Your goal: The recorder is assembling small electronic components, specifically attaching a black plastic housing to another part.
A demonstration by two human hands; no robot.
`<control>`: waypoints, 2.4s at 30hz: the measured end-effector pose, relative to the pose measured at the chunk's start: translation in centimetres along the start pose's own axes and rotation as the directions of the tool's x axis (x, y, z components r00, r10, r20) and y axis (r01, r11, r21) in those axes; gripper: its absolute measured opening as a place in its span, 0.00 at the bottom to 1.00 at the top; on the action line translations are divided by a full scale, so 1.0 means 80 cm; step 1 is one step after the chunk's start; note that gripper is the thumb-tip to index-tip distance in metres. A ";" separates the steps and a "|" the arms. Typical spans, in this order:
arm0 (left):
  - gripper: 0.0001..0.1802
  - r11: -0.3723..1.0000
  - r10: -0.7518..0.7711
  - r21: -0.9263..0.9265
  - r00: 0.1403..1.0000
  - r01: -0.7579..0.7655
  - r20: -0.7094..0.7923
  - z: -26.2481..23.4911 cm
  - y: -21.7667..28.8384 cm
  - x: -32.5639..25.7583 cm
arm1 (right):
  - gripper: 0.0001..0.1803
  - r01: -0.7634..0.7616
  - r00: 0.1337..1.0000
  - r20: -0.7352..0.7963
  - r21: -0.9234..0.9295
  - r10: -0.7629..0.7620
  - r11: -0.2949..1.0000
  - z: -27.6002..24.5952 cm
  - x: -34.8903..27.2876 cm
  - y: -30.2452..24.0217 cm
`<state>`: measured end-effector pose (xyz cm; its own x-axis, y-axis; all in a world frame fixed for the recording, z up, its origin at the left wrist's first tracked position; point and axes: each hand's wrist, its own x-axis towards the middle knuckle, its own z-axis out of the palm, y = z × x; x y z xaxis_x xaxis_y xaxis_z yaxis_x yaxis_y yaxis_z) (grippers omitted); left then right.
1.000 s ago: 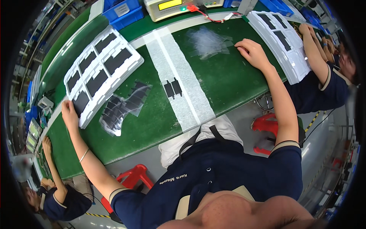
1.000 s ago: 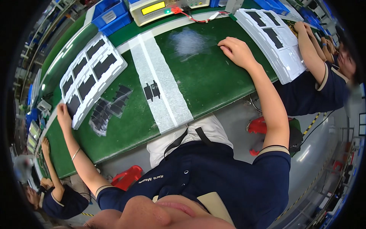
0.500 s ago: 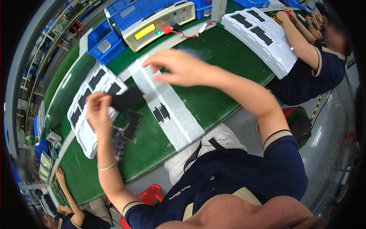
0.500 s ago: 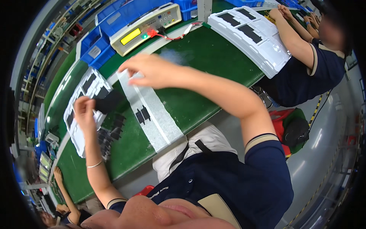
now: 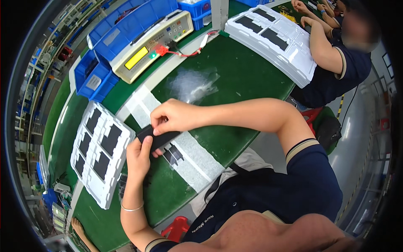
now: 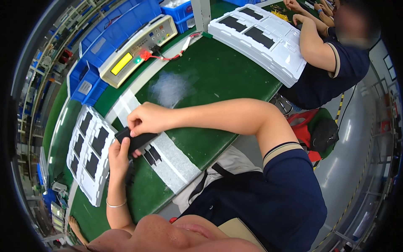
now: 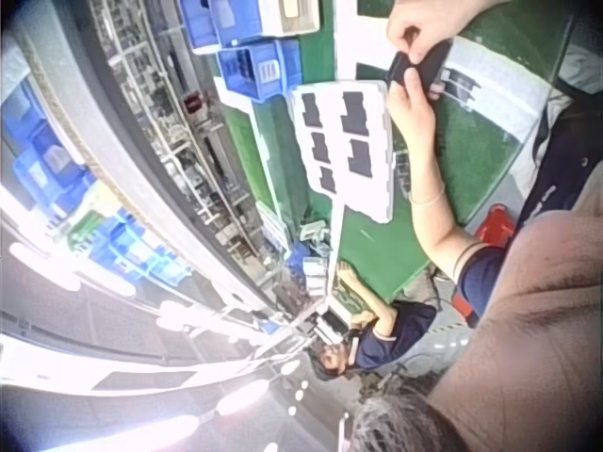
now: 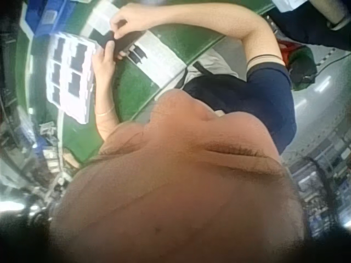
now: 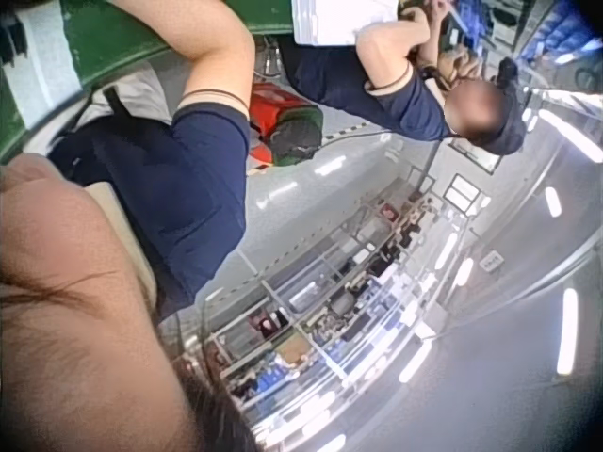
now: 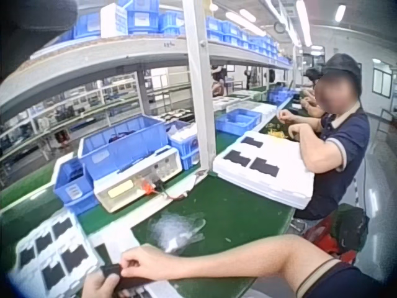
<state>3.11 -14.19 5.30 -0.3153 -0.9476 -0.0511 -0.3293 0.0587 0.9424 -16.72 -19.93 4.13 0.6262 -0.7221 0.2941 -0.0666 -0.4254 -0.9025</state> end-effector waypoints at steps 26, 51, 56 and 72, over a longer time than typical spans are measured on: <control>0.13 0.969 0.090 0.239 0.989 -0.060 -0.115 0.012 0.007 -0.004 | 0.11 0.192 0.977 0.004 -0.463 -0.215 0.865 -0.003 -0.011 -0.012; 0.12 0.937 0.268 0.254 0.959 -0.239 -0.088 0.010 0.024 -0.016 | 0.10 0.301 0.930 -0.160 -0.187 -0.331 0.935 0.009 -0.009 -0.013; 0.12 0.938 0.268 0.256 0.957 -0.233 -0.112 0.009 0.024 -0.019 | 0.10 0.258 0.945 -0.169 -0.137 -0.279 0.957 0.010 -0.010 -0.024; 0.14 0.989 0.074 0.132 0.995 -0.065 -0.062 0.020 0.026 -0.016 | 0.08 0.124 0.988 0.090 0.052 -0.129 0.991 -0.021 0.004 -0.006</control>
<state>1.41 -12.38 6.78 -0.2834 -0.9582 0.0393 -0.4223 0.1614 0.8920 -17.81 -20.84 5.19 0.6971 -0.6092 0.3781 0.0525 -0.4826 -0.8742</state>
